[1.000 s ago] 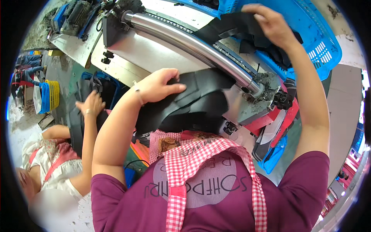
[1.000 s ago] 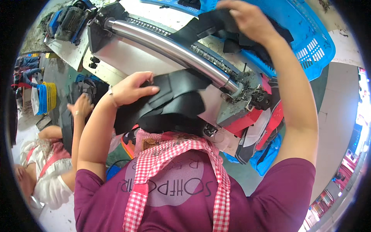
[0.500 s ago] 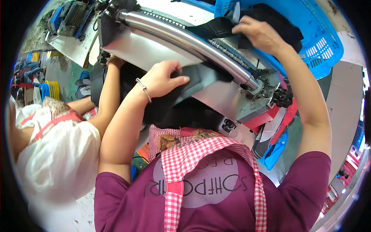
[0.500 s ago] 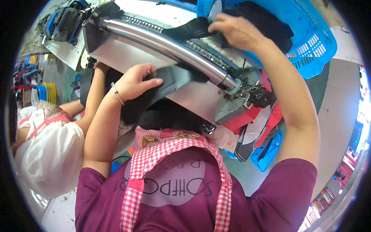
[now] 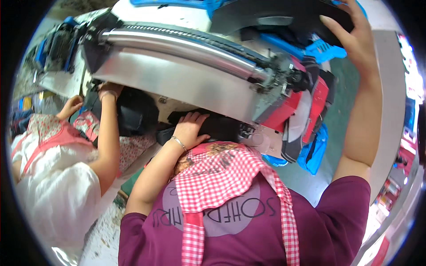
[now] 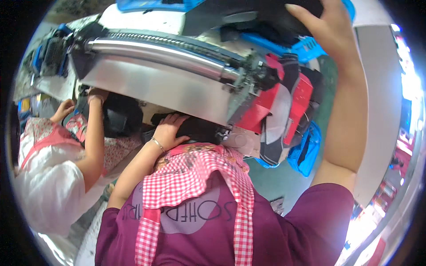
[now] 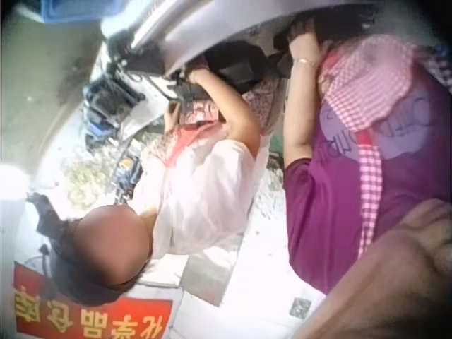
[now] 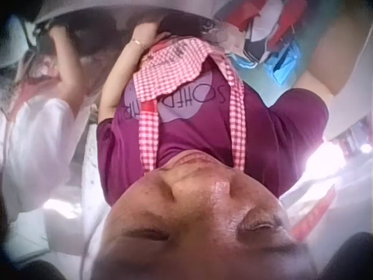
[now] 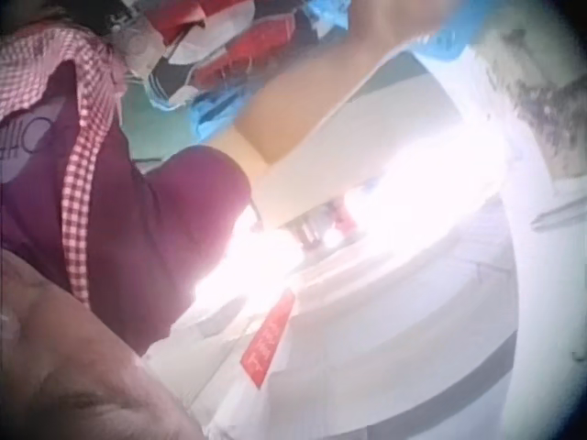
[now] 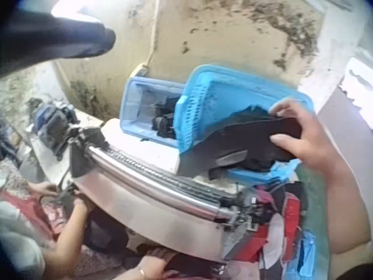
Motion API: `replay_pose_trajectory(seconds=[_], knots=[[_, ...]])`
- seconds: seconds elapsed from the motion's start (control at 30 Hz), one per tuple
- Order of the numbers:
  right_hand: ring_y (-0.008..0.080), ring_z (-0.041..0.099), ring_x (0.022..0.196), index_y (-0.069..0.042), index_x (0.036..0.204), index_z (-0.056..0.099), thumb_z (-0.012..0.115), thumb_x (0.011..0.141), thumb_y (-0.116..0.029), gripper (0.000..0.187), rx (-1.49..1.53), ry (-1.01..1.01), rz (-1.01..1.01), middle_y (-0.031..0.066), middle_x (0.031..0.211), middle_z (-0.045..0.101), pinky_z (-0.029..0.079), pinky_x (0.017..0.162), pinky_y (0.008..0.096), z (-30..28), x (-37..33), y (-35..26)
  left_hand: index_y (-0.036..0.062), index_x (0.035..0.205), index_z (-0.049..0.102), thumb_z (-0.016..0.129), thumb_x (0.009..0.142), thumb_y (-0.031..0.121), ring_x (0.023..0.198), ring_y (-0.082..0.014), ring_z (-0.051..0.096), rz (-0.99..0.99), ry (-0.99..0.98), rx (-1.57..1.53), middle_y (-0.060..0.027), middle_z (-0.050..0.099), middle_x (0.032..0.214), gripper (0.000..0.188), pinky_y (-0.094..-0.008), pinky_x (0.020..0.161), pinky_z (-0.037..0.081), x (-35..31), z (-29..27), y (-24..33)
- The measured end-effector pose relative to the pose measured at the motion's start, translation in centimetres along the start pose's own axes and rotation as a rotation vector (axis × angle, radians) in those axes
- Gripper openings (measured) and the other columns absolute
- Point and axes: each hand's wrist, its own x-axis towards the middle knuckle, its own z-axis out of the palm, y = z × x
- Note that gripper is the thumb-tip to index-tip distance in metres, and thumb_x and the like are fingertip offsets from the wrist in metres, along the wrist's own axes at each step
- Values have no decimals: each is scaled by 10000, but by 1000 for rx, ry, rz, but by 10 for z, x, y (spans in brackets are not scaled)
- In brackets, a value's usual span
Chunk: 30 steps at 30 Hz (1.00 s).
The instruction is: The person handles and arranges black shoe components in blue bins and feeds the pieces into an industrial processing machine with another worker.
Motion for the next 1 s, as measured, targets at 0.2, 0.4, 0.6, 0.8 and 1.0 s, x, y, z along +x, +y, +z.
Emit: replay_pose_trajectory(seconds=[0.2,0.4,0.6,0.8,1.0], knots=[[235,682,837,-126,1207,630,715,774,-7,457,-567,248,-308,68,1002,703,541,741,325,-59,-102,21,144,1230,573,834,618,321,1142,-286,516,59,-60,189,-74,560,1173,688,-437,917,444,4,-5,16],[242,635,814,-93,1244,618,614,713,-117,531,-554,-183,-280,44,836,615,514,672,350,-16,-237,28,111,1133,597,795,670,369,1054,-277,568,137,-105,237,-85,569,1120,566,-409,839,492,14,-13,31],[212,570,856,-125,1362,533,582,761,-124,602,-603,-364,-254,25,810,516,466,698,324,17,-260,28,78,1105,589,761,721,354,1008,-298,582,150,-66,225,-108,566,1086,503,-409,812,506,10,-5,23],[218,565,884,-125,1333,568,590,751,-120,583,-726,-133,-89,37,870,522,454,680,312,-14,-256,17,74,1107,589,756,732,340,1016,-275,576,123,-43,212,-93,576,1054,489,-402,815,498,6,-1,17],[273,549,986,-89,1218,629,683,717,-160,509,-564,-312,-20,66,1022,559,428,832,380,9,-294,9,46,1121,579,762,729,335,1019,-323,575,120,-32,186,-130,583,1093,520,-428,831,499,8,-2,16]])
